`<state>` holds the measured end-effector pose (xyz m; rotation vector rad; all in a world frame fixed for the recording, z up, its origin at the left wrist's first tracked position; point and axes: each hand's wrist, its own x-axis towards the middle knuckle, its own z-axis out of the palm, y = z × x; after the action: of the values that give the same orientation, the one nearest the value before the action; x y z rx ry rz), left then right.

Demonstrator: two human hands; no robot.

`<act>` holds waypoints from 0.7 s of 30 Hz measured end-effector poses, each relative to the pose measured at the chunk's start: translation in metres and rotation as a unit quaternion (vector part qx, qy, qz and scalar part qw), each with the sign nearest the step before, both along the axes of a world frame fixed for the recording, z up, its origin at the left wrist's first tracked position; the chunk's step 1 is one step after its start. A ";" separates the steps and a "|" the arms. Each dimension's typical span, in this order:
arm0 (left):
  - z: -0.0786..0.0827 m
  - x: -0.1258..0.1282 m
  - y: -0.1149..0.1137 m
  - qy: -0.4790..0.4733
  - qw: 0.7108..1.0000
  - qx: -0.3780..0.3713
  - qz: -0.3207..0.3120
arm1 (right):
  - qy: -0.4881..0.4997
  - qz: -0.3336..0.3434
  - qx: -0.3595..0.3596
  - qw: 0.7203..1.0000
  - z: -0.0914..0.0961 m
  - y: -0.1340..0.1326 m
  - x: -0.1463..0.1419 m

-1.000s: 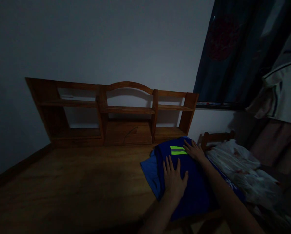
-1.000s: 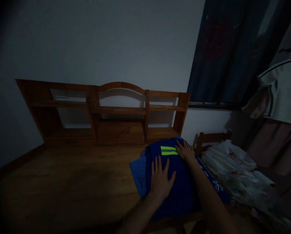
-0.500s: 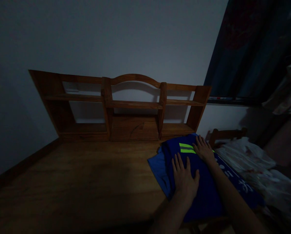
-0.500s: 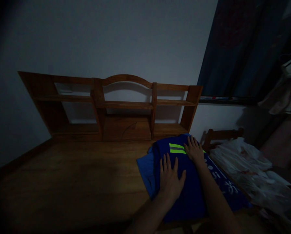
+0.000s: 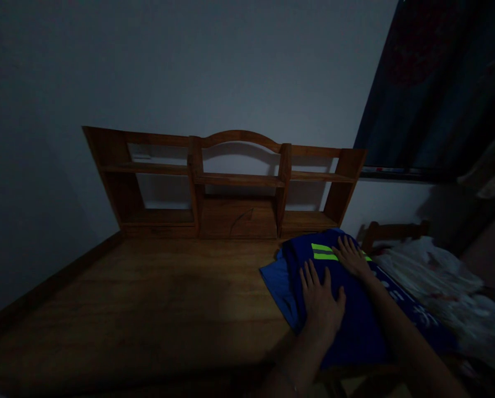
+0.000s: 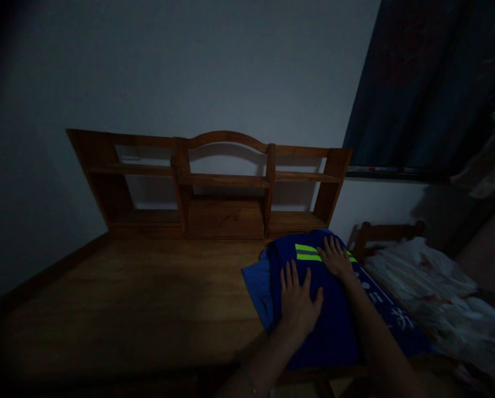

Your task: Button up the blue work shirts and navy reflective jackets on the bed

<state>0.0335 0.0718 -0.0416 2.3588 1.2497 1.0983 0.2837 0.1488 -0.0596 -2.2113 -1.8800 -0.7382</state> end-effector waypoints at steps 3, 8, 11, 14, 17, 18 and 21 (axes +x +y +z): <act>-0.002 0.000 -0.001 -0.011 1.000 0.006 0.002 | 0.000 0.047 -0.065 0.997 -0.005 -0.014 0.000; -0.004 -0.001 0.000 -0.022 1.000 0.017 -0.006 | 0.017 0.129 -0.089 0.987 -0.009 -0.063 -0.021; -0.005 0.000 0.000 -0.020 1.000 0.014 -0.010 | 0.049 0.155 -0.077 0.984 -0.010 -0.099 -0.041; -0.007 0.002 0.001 -0.022 1.000 0.011 -0.007 | 0.112 0.142 -0.050 0.982 -0.010 -0.130 -0.064; -0.010 0.003 0.003 -0.027 0.999 0.016 -0.005 | 0.226 0.123 -0.025 0.966 0.007 -0.160 -0.096; -0.011 0.004 0.003 -0.028 0.999 0.017 -0.005 | 0.284 0.126 -0.028 0.950 0.020 -0.171 -0.109; -0.011 0.003 0.004 -0.023 0.999 0.021 -0.010 | 0.501 0.160 -0.082 0.846 0.075 -0.209 -0.156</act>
<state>0.0369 0.0760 -0.0529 2.3561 1.1952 1.1768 0.1276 -0.0604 0.0156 -1.6857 -1.6309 0.5794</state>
